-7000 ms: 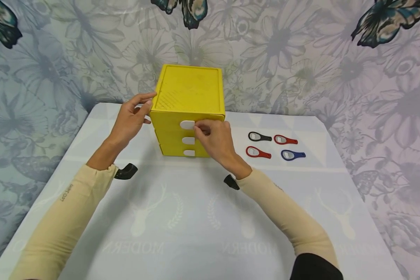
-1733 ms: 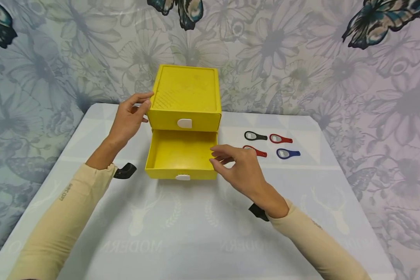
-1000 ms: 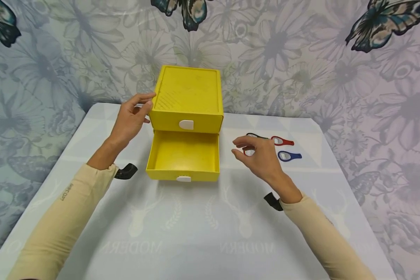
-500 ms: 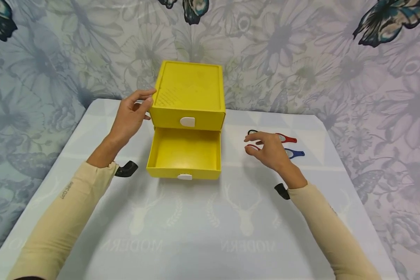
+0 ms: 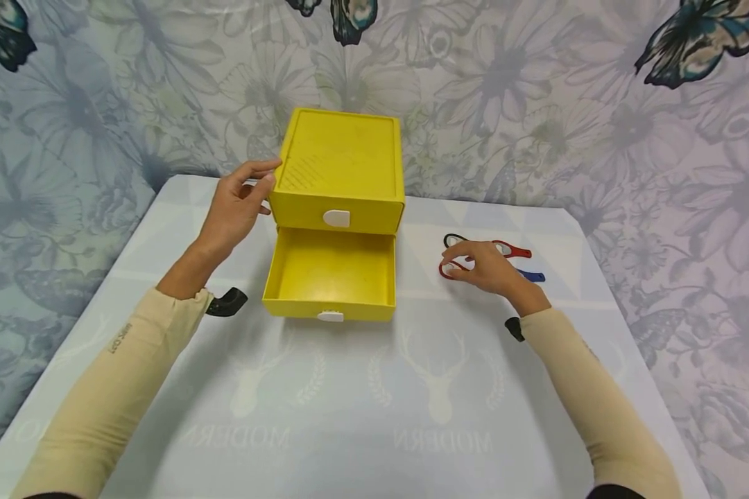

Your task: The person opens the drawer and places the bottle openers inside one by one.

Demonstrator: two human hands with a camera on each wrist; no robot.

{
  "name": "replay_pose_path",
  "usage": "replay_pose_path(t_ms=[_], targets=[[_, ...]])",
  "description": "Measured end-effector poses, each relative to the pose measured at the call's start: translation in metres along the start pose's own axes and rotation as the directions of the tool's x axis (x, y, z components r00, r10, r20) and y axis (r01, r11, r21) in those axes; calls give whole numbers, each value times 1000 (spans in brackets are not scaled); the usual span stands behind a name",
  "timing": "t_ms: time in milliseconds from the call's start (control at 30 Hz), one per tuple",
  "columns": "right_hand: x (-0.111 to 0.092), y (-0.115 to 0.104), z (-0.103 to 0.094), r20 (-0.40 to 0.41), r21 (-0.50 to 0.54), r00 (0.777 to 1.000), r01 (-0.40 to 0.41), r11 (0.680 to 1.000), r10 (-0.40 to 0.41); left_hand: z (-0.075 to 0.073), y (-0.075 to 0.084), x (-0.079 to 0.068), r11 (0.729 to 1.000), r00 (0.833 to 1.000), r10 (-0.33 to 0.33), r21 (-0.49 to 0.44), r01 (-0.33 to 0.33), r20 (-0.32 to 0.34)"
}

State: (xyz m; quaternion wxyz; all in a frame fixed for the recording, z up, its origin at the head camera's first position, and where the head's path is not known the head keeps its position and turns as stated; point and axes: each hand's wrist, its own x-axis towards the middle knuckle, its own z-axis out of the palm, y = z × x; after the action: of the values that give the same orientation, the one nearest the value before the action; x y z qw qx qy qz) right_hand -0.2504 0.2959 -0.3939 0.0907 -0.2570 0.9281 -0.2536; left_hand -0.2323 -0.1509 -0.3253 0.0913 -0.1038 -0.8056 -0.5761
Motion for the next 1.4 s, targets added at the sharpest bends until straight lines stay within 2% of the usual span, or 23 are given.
replay_pose_path(t_ms=[200, 500, 667, 867, 1067, 1400], targets=[[2, 16, 3, 51, -6, 998, -41, 999, 41, 1, 1, -1, 1000, 1000, 4, -1, -4, 3], [5, 24, 10, 78, -5, 996, -29, 1000, 30, 1, 3, -3, 1000, 1000, -7, 6, 7, -2], [8, 27, 14, 91, -57, 996, 7, 998, -2, 2, 2, -3, 1000, 1000, 1, 1, -1, -3], [13, 30, 20, 119, -52, 992, 45, 998, -39, 2, 0, -3, 1000, 1000, 5, 6, -5, -3], [16, 32, 22, 118, -69, 993, 28, 997, -19, 1, 0, -2, 1000, 1000, 1, 9, -1, 5], [18, 29, 20, 85, -84, 994, 73, 994, -66, -1, 1, -2, 1000, 1000, 3, 9, -3, 6]])
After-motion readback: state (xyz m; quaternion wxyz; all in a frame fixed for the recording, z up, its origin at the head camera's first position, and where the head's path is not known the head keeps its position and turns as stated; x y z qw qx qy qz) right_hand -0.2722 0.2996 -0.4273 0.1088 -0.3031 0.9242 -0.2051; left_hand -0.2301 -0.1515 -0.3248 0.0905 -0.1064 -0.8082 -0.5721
